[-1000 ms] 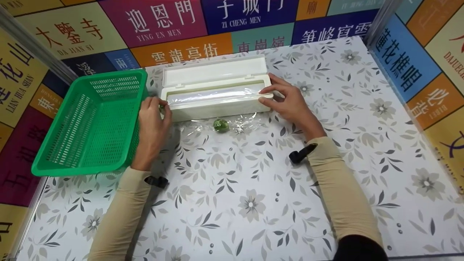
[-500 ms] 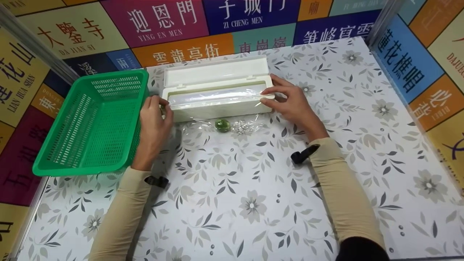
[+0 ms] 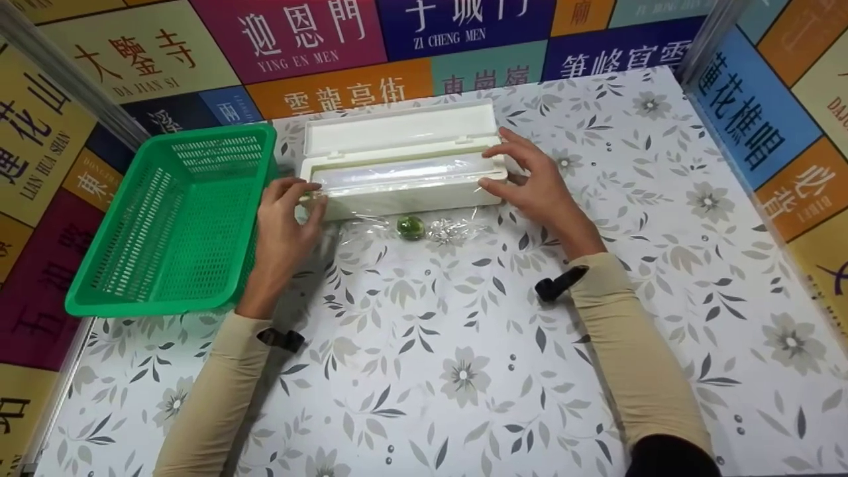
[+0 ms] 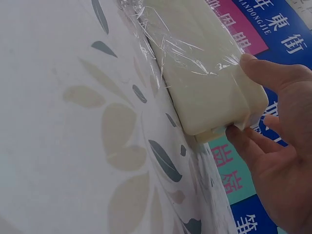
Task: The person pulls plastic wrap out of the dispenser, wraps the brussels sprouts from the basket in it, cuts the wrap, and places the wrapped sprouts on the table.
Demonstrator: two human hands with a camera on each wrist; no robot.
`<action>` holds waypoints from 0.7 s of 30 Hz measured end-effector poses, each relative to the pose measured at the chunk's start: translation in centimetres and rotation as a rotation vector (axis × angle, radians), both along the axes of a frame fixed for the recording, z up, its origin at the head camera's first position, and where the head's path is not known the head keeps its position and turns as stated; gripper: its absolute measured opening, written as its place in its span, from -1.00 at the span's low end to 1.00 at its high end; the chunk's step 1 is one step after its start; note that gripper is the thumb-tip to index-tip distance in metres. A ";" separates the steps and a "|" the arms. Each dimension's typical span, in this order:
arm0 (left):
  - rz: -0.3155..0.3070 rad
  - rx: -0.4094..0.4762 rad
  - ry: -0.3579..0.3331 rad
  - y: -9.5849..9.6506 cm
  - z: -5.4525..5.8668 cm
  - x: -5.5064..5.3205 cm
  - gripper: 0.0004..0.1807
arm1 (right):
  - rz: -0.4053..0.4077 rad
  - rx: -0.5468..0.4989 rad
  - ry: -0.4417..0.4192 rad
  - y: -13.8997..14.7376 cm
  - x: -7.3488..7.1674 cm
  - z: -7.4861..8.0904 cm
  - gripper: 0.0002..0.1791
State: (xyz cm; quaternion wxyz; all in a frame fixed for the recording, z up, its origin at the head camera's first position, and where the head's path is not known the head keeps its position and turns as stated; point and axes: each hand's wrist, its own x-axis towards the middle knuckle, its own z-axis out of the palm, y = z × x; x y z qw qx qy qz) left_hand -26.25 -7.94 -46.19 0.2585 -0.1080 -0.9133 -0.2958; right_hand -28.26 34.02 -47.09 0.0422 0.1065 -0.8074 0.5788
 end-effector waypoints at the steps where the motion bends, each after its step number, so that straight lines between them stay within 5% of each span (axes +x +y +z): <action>1: -0.008 0.000 0.005 -0.1 0.0 0.0 -0.79 | -0.003 0.013 0.007 0.0 0.0 0.0 -0.52; 7: -0.018 -0.008 0.004 -0.3 -0.1 0.0 -0.89 | -0.005 0.050 0.047 0.0 0.0 -0.2 -0.74; 21: -0.049 0.039 0.038 0.3 0.3 1.0 -0.93 | 0.006 0.167 0.157 -0.7 0.6 0.8 -0.86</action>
